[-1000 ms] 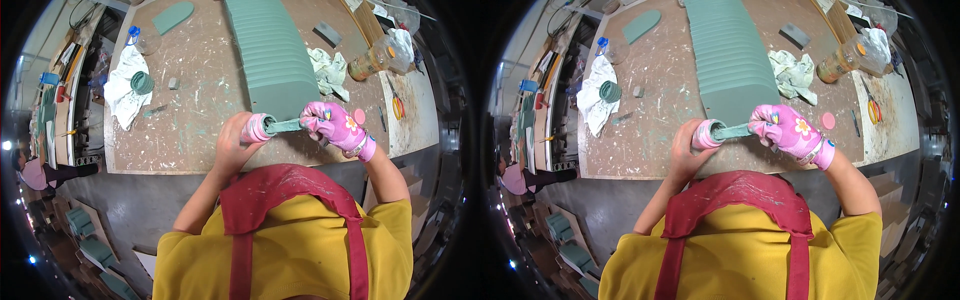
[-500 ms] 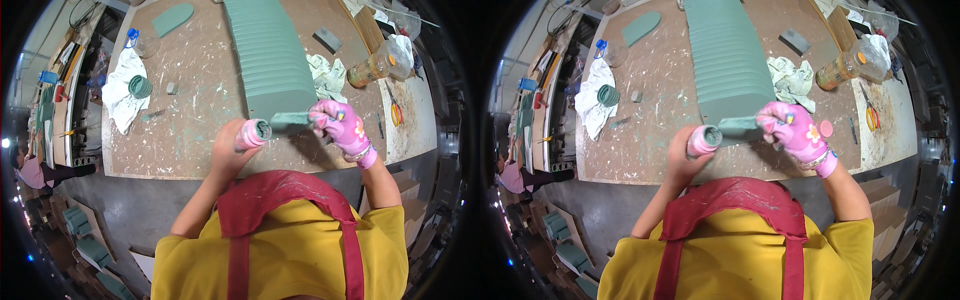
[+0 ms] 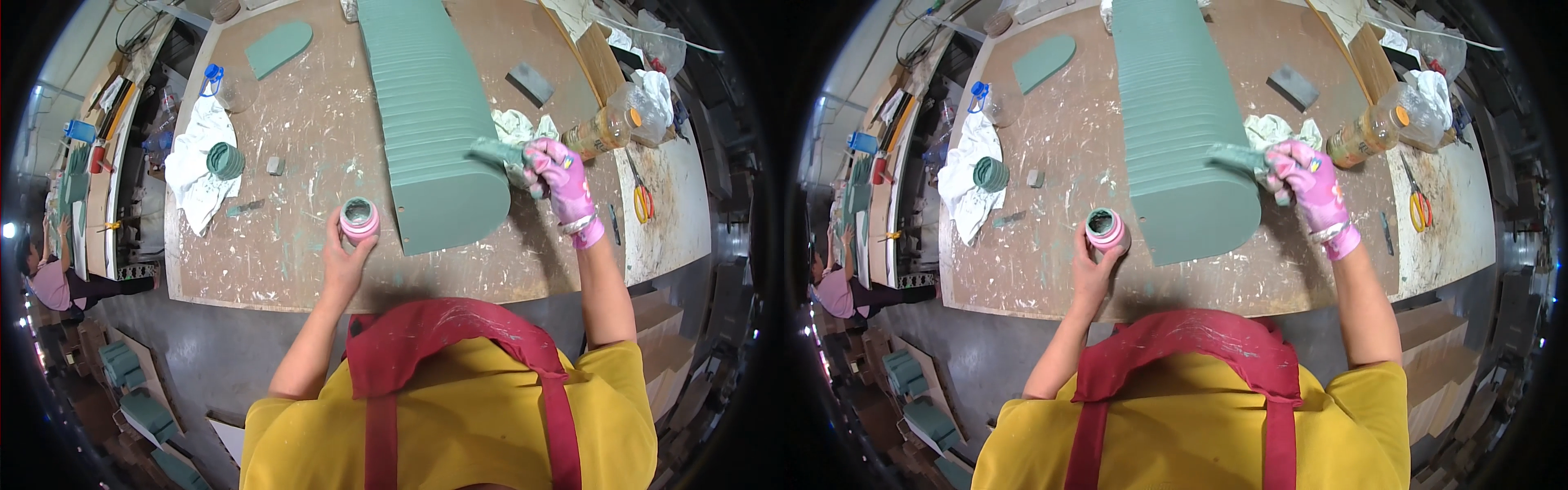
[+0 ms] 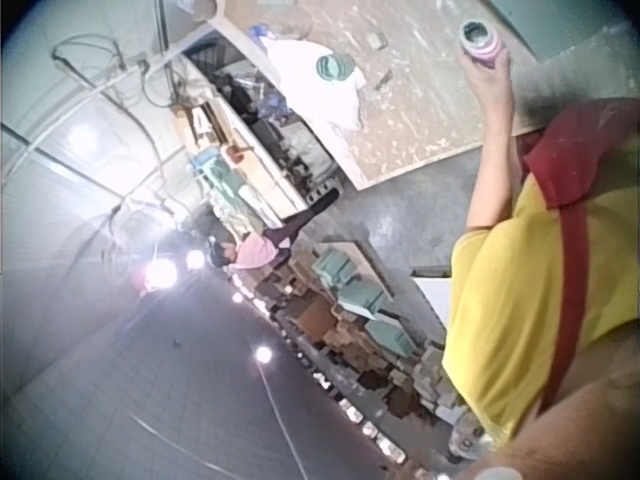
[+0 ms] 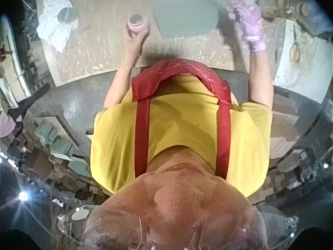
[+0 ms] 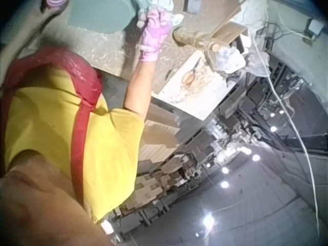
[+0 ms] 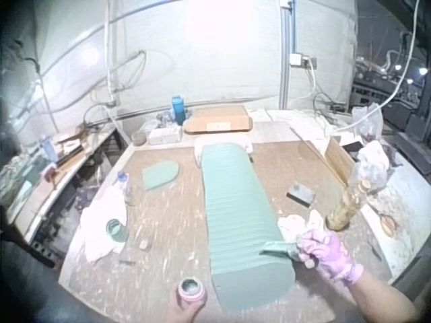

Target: The person wipes a large green furniture component with a cloth, sands the surface with a block, and then uses a small brush to apply green paint from a jar to specific grooved sections of the object.

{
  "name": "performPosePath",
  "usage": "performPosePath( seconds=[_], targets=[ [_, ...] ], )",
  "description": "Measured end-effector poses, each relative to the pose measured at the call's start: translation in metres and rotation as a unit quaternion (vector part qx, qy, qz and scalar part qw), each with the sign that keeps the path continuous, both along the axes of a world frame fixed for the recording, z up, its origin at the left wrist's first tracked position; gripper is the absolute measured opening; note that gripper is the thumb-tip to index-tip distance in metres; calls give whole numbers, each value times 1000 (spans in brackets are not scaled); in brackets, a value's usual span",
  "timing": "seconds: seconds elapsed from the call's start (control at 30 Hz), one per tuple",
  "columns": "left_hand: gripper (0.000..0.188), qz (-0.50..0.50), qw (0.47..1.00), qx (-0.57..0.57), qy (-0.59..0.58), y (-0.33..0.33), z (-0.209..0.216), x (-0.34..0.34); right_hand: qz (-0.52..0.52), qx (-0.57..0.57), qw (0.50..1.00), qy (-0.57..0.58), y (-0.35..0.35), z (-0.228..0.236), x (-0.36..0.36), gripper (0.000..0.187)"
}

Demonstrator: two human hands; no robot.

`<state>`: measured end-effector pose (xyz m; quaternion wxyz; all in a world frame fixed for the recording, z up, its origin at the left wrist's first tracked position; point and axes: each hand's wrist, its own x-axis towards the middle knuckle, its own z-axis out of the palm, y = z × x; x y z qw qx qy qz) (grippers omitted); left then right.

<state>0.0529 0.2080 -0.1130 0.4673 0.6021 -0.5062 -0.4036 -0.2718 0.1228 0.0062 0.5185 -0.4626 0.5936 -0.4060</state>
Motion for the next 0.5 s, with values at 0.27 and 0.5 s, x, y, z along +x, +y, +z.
performPosePath(
  seconds=[0.27, 0.5],
  targets=[
    [70, 18, 997, -46, -62, -67, -12, 18, 61, -37, 997, -6, -59, -3, 8, 14],
    [67, 8, 995, -63, -77, -73, -12, 18, 96, -60, 991, 66, -79, -14, 1, 17]
  ],
)
